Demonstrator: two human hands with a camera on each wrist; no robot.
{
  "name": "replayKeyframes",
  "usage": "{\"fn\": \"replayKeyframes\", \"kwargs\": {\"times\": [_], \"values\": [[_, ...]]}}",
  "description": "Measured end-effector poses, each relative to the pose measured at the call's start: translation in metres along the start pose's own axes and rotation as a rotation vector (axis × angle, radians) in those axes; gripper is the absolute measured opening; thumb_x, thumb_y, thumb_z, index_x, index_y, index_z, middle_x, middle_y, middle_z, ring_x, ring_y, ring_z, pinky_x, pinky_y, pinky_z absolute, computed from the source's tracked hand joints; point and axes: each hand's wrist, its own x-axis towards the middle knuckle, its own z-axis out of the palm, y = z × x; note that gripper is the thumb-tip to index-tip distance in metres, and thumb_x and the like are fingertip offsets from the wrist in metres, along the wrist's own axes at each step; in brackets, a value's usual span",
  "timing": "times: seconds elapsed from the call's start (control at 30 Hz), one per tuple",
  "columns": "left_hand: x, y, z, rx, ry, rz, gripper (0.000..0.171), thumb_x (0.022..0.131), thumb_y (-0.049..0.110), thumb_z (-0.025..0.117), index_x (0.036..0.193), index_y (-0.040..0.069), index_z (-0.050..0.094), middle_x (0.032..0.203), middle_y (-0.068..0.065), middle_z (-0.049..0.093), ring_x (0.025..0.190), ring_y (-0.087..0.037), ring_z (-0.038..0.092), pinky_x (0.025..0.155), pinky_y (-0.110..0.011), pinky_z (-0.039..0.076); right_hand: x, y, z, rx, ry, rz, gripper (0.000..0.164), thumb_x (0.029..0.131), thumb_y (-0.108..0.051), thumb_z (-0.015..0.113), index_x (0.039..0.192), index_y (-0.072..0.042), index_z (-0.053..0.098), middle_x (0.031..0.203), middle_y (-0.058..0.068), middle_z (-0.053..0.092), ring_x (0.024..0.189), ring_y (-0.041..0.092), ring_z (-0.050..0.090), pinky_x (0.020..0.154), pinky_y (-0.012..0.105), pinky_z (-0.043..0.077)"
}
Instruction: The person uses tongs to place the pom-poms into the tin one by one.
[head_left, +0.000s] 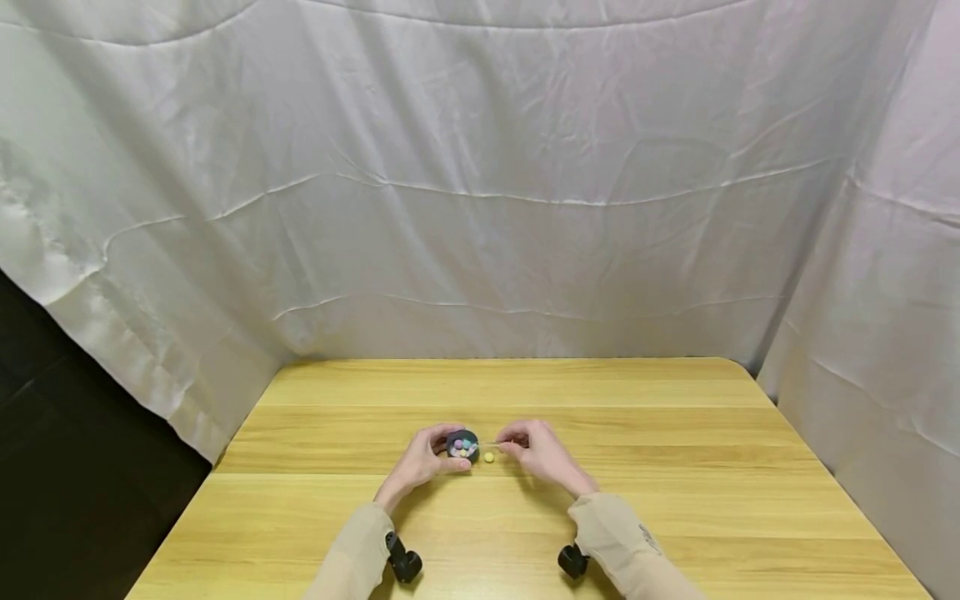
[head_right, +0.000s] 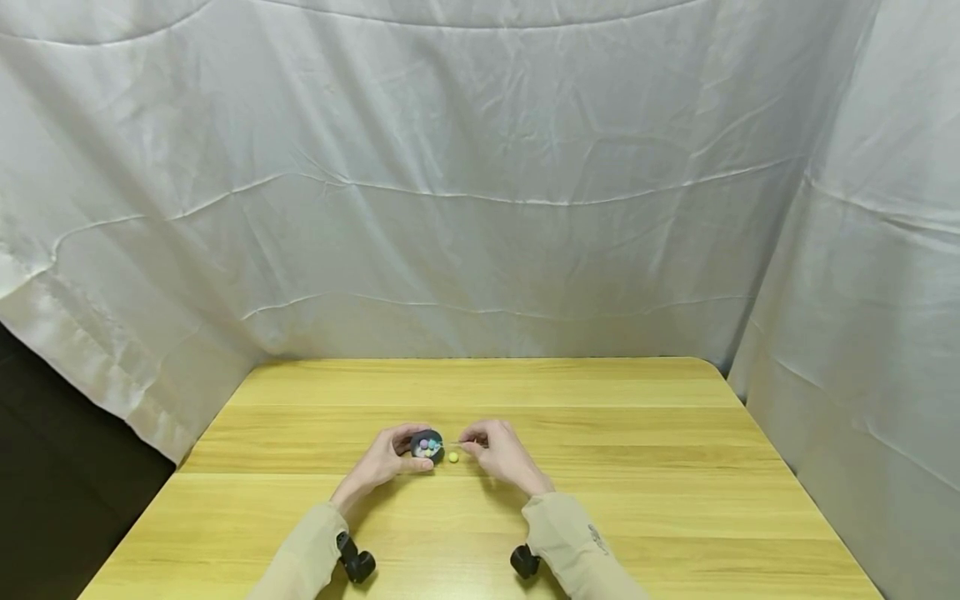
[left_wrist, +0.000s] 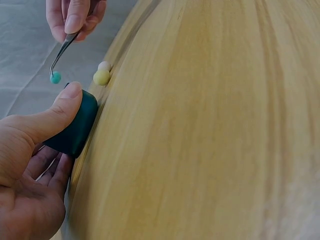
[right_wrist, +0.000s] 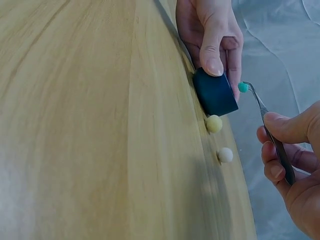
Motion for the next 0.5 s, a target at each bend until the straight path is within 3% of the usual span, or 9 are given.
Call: {"fn": "replayKeyframes", "kwargs": {"times": [0.5], "values": [[-0.0002, 0.0009, 0.0010, 0.008, 0.011, 0.005, 0.058, 0.084, 0.007, 0.082, 0.134, -0.007, 0.057, 0.130, -0.029, 0.062, 0.120, -0.042, 0.062, 0.106, -0.054, 0.050, 0.0083, 0.0013, 0.0073, -0.004, 0.022, -0.011, 0.010, 0.092, -0.003, 0.069, 0.095, -0.007, 0.078, 0.093, 0.005, 0.076, 0.078, 0.005, 0.061, 0.069, 0.017, 0.051]]}}
